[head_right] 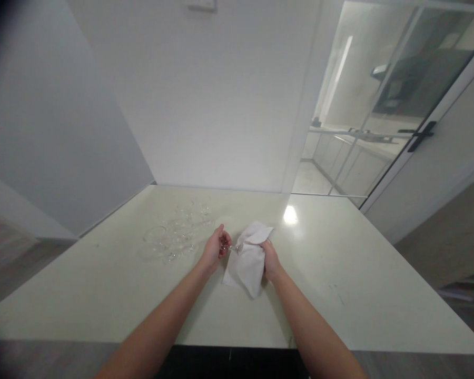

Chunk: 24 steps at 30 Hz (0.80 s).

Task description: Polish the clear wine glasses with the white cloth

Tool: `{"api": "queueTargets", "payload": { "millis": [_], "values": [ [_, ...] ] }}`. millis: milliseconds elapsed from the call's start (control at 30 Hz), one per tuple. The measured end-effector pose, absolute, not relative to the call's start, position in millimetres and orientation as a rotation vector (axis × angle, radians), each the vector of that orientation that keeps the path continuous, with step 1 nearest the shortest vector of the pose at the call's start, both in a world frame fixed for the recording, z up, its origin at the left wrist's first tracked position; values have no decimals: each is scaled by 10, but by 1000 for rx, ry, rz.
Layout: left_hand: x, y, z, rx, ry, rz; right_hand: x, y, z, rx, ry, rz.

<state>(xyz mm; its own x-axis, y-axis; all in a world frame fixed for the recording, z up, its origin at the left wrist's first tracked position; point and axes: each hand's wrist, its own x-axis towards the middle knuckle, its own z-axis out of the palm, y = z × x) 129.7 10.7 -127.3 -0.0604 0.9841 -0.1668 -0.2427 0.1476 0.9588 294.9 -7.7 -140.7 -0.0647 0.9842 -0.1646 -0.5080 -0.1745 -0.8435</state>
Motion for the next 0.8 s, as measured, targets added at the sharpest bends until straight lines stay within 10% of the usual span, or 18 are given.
{"api": "queueTargets", "payload": {
  "millis": [800],
  "values": [
    [1193, 63, -1293, 1439, 1129, 1623, 3018, -54, -1572, -998, -1368, 1335]
  ]
}}
